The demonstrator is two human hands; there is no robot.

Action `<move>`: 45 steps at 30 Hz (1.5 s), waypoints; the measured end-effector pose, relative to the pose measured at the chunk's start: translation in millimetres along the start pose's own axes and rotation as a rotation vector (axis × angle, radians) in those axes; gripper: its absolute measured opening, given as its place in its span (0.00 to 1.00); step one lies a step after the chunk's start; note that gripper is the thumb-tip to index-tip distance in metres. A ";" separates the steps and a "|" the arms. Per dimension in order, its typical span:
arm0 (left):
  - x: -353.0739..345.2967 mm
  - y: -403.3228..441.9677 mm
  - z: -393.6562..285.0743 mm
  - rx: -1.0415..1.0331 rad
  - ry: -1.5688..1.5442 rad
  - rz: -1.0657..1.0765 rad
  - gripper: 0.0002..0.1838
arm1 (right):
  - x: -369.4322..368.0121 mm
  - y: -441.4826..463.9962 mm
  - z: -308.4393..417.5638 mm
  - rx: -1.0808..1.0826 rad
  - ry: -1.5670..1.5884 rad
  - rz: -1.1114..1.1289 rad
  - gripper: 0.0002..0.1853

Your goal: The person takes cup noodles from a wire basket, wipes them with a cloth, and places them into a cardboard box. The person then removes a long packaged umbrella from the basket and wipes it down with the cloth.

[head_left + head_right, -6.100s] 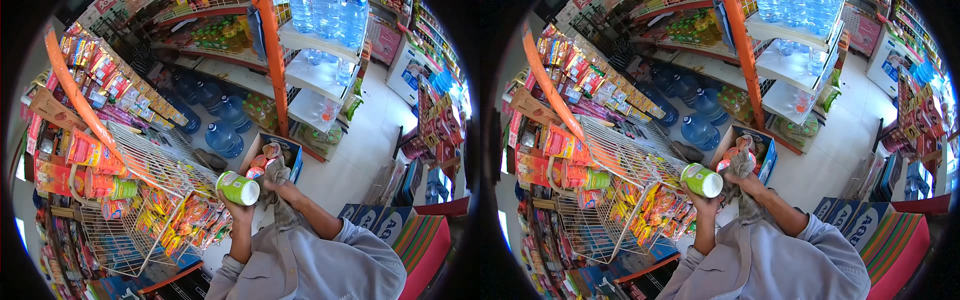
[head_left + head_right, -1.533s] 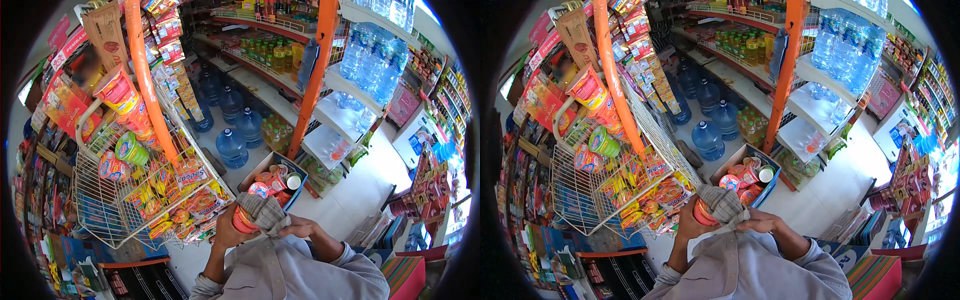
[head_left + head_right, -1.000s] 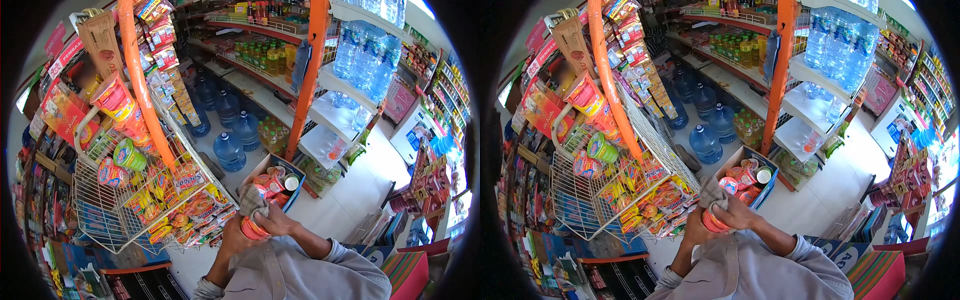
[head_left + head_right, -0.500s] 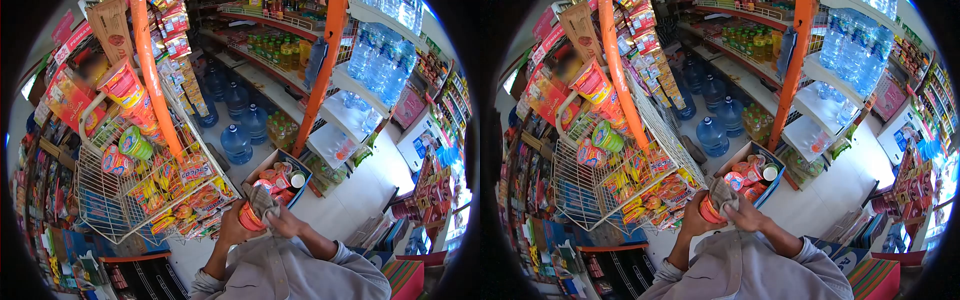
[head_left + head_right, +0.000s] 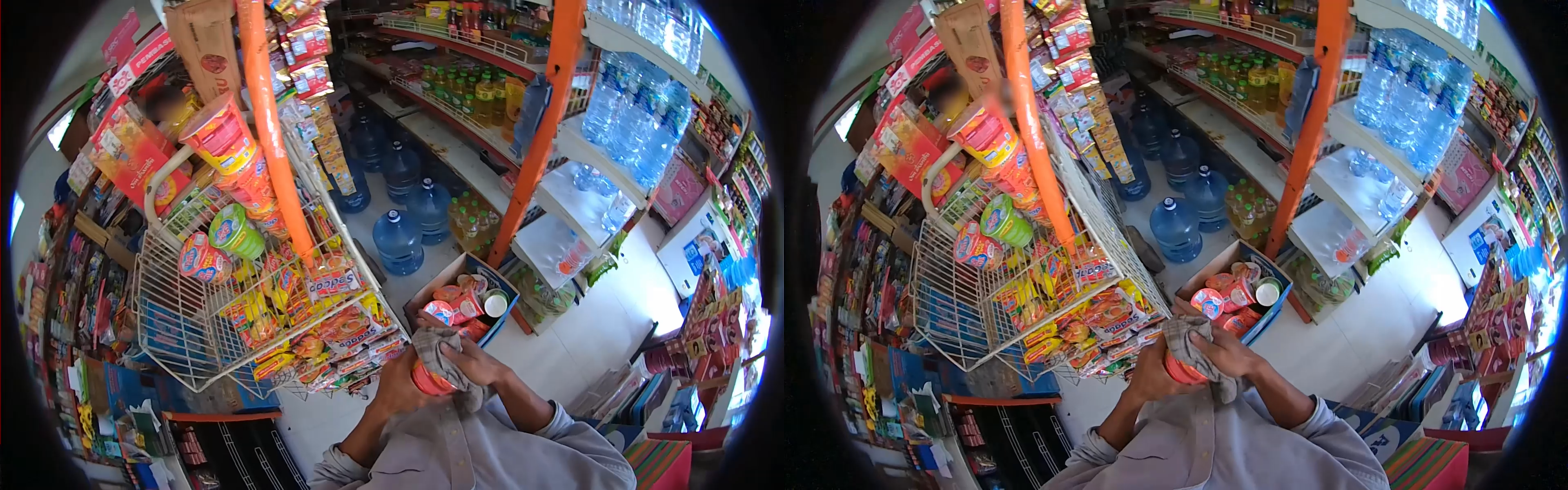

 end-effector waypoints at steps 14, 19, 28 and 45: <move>23.8 -31.9 55.4 0.078 -0.318 -0.295 0.54 | 44.4 -3.0 19.0 0.028 -0.248 -0.408 0.30; 39.5 -36.8 53.7 -0.014 -0.455 -0.360 0.53 | 48.4 -7.7 8.6 0.008 0.542 -0.503 0.33; 14.3 -18.9 33.8 -0.033 -0.261 -0.029 0.53 | 19.5 -23.1 1.4 0.319 -0.257 0.491 0.35; 14.5 -11.6 17.9 -0.122 -0.326 -0.252 0.57 | 30.0 -28.1 17.1 0.462 0.710 -0.171 0.41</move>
Point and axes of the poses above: each hand's wrist, its own y-axis towards the middle knuckle, its own x-axis out of the back of the hand, z = x × y, the point moved 5 cm from there along y, towards the middle knuckle, and after that the axes turned 1 degree about x, right-handed, at the moved point
